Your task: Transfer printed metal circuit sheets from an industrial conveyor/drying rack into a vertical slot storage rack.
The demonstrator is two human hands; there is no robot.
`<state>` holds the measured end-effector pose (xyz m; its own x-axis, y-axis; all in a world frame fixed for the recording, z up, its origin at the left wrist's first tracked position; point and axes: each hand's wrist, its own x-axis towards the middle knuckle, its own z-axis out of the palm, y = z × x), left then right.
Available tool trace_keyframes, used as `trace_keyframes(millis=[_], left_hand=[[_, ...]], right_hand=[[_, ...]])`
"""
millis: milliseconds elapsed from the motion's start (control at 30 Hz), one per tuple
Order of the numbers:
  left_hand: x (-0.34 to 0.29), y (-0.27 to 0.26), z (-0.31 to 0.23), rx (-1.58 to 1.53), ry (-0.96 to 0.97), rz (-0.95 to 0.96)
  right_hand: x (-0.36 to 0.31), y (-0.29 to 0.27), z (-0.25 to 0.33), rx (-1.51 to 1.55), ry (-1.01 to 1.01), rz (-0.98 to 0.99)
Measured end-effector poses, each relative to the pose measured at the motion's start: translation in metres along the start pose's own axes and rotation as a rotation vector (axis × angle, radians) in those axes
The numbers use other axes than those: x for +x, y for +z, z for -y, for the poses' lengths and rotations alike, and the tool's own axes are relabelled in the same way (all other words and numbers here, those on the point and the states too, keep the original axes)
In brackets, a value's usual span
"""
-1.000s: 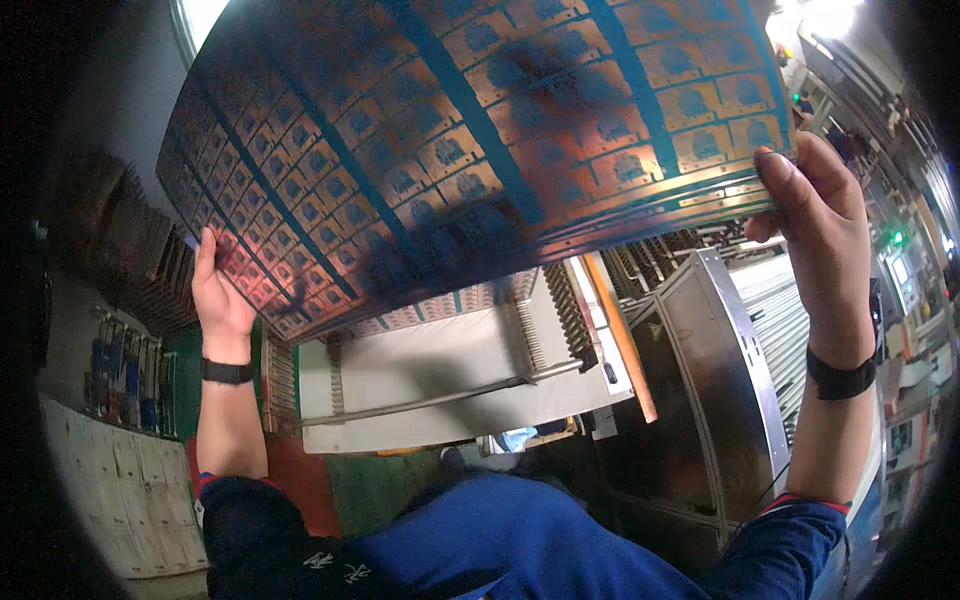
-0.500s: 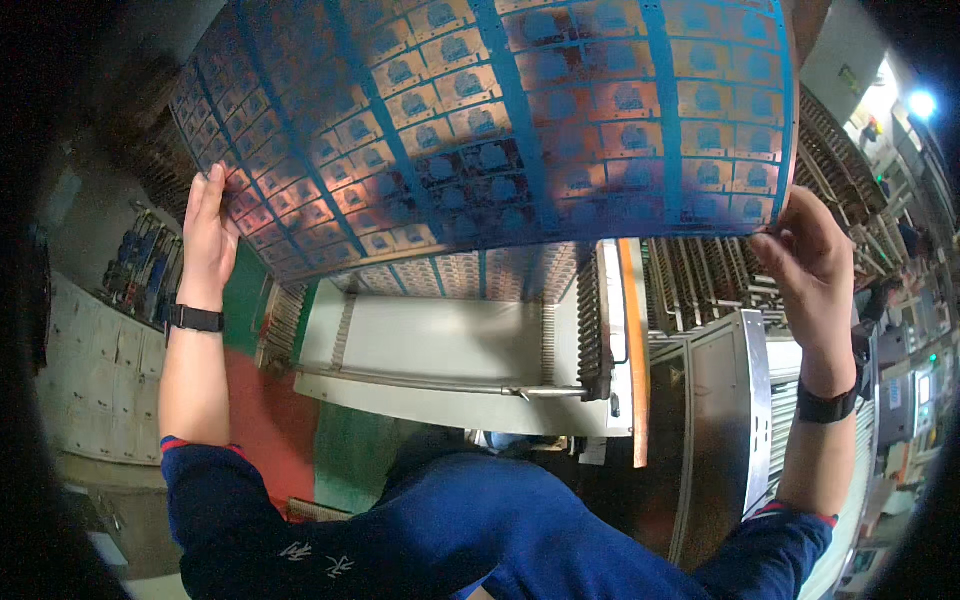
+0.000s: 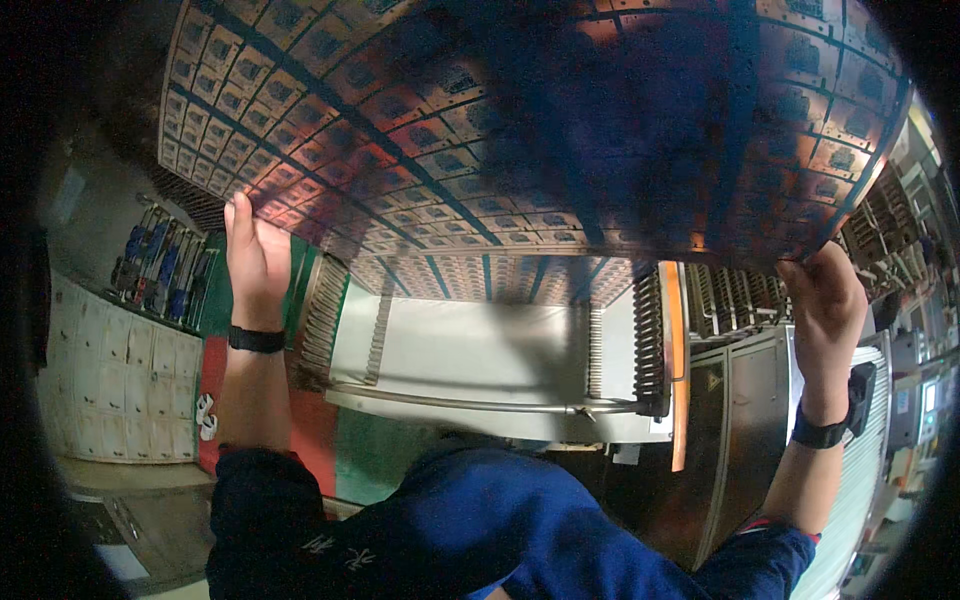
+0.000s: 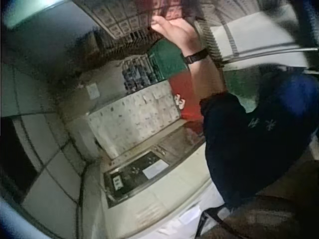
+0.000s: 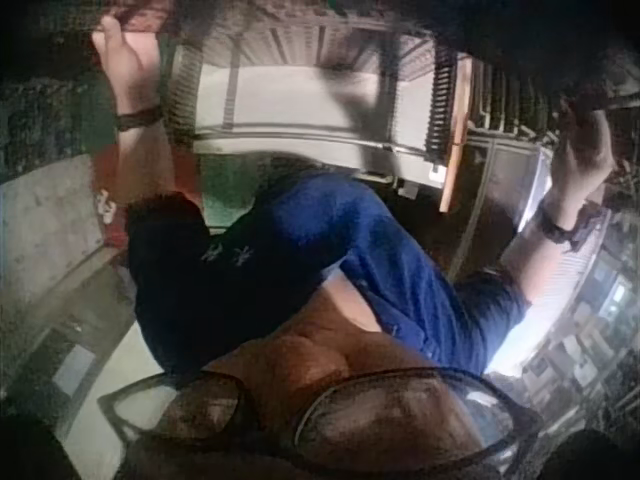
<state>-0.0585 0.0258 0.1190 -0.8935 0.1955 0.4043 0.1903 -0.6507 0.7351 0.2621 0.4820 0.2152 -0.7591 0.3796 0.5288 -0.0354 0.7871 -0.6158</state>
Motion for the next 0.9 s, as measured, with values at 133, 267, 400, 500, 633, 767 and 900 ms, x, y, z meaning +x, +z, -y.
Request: trace_keyframes(millis=[133, 267, 400, 500, 633, 767, 900], left_hand=[[-0.001, -0.020, 0.012, 0.018, 0.024, -0.074], [-0.001, -0.046, 0.019, 0.093, 0.086, -0.047], [-0.006, -0.050, 0.036, 0.097, 0.082, -0.155], [-0.006, -0.047, 0.027, 0.130, 0.088, -0.161], [-0.007, -0.056, 0.025, 0.383, 0.119, -0.186], [-0.004, -0.044, 0.027, 0.385, 0.069, -0.257], [-0.010, -0.037, 0.024, 0.302, 0.031, -0.272]], right_hand=[[-0.005, 0.014, -0.004, 0.064, 0.055, -0.020], [0.000, 0.037, 0.000, 0.081, -0.032, 0.002], [0.007, 0.061, -0.020, 0.029, 0.027, 0.044], [0.008, 0.063, -0.027, 0.193, 0.017, -0.006], [0.001, 0.068, -0.048, 0.318, 0.107, -0.061], [0.000, 0.092, -0.054, 0.245, 0.030, -0.048], [-0.001, 0.108, -0.066, 0.249, 0.079, -0.029]])
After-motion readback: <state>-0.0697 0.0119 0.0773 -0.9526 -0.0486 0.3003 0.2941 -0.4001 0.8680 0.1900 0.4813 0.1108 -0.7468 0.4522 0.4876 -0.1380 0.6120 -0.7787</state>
